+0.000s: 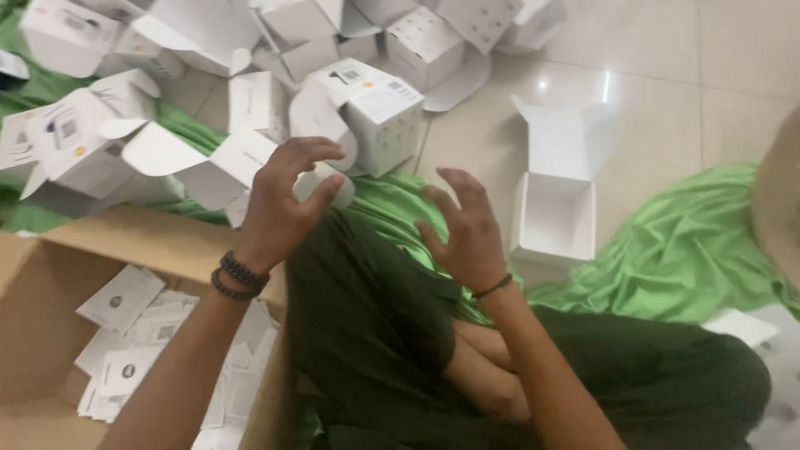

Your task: The person packages small electronic devices and user manuals into white boxes.

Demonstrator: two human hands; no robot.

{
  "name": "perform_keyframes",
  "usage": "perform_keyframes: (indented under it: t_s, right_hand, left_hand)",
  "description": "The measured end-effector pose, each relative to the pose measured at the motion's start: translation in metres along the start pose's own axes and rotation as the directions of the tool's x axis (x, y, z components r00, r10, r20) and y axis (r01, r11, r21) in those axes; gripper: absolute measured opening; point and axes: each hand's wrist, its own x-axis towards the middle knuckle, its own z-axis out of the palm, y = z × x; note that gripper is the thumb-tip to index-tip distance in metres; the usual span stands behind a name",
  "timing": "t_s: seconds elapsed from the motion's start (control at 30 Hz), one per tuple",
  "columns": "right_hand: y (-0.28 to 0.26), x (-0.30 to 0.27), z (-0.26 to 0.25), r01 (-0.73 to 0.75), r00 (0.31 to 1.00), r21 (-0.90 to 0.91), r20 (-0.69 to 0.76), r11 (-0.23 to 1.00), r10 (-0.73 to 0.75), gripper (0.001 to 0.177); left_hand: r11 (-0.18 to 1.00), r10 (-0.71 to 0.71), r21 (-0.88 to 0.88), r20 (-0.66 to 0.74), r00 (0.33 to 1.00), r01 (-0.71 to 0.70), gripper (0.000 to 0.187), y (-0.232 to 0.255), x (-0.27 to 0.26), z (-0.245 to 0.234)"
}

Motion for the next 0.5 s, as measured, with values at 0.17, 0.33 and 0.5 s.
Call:
perform_keyframes:
  t_s: [0.17, 0.33, 0.5]
  right_hand:
    - [-0.111, 0.036, 0.045, 0.172, 0.978, 0.263, 0.072, 0.949, -0.197, 0.042]
    - [-0.199, 0.040, 0.104, 0.329, 0.904, 0.477, 0.089, 0.815, -0.418, 0.033]
    - [-0.227, -0.006, 0.194, 0.394, 0.674, 0.416, 0.476, 0.819, -0.566, 0.016]
  left_hand:
    - [0.959, -0.202, 0.172, -0.147, 0.968, 0.227, 0.023, -0.041, -0.086, -0.099]
    - [0.756, -0.428, 0.360, -0.358, 0.830, 0.546, 0.022, -0.114, -0.197, -0.132]
    - [0.460, -0.849, 0.562, 0.051, 0.526, 0.688, 0.057, -0.188, -0.289, -0.120]
